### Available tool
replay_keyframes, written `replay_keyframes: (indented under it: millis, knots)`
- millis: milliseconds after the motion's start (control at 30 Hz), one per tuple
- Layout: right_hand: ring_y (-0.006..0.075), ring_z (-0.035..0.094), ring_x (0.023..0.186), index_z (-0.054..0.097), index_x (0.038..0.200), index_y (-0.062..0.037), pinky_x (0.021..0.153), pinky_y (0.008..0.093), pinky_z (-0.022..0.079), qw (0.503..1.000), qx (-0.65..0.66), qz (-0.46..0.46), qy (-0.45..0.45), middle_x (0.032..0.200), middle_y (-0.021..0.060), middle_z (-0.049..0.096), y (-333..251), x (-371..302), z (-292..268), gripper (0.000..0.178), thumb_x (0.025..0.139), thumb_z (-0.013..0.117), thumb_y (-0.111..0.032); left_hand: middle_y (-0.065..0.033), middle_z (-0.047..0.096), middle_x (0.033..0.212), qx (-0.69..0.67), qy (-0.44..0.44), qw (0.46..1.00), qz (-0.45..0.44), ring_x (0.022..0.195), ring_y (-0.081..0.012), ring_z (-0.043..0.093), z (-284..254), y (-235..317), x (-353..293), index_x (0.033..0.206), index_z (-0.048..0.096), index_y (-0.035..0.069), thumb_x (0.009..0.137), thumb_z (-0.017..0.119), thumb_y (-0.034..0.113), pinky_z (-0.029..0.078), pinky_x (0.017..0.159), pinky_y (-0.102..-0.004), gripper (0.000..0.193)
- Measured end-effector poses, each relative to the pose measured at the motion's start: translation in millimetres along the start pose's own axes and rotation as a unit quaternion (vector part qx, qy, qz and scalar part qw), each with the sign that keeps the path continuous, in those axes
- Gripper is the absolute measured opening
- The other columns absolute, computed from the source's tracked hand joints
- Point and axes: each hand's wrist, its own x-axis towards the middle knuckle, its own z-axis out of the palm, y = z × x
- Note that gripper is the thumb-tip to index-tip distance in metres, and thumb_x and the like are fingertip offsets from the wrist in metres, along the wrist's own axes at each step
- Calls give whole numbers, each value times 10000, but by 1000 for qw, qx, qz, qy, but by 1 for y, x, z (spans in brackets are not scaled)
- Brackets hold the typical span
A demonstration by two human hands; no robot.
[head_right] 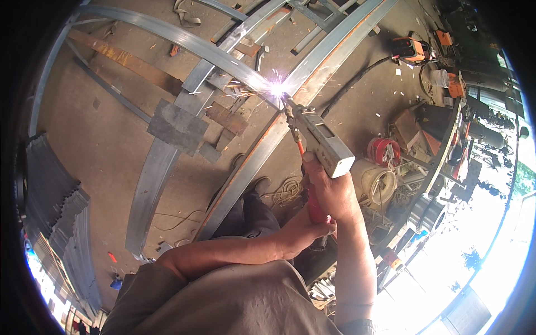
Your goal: The person welds joints on a large metal frame using a handheld welding torch. They move along the frame, applying welds at multiple intersections while holding the torch with one hand and stabilizing the frame with the other.
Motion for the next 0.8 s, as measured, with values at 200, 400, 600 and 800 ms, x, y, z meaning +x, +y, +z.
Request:
replay_keyframes:
  millis: [200,400,600,800]
  knots:
    - [109,633,685,623,1118,-18,585,285,510,1000,-1,-2,-3,828,10,628,0,0,0,322,1050,645,-332,-12,614,1069,19,5,1000,-3,1007,-93,584,1,2,-2,1309,477,57,924,682,29,472,926,-283,437]
    - [112,632,688,629,1123,-15,595,290,513,1000,-9,0,-7,825,16,633,-1,-3,-2,332,1049,642,-338,-13,616,1067,12,10,1000,-1,1013,-94,586,2,-3,-2,1297,480,59,919,679,25,472,926,-284,428]
    - [116,644,712,647,1092,-14,620,299,525,1000,-2,1,-2,829,23,654,4,-6,-6,300,1039,656,-309,20,582,1046,-8,17,1000,7,979,-77,558,7,-7,-2,1279,490,107,905,721,58,462,893,-281,443]
    - [141,698,798,688,1159,-2,693,304,581,998,47,-33,34,948,58,713,0,-36,-24,272,1003,720,-223,-13,593,1062,209,-42,976,50,1004,-121,582,0,-2,-4,1306,514,78,932,730,94,492,908,-301,432]
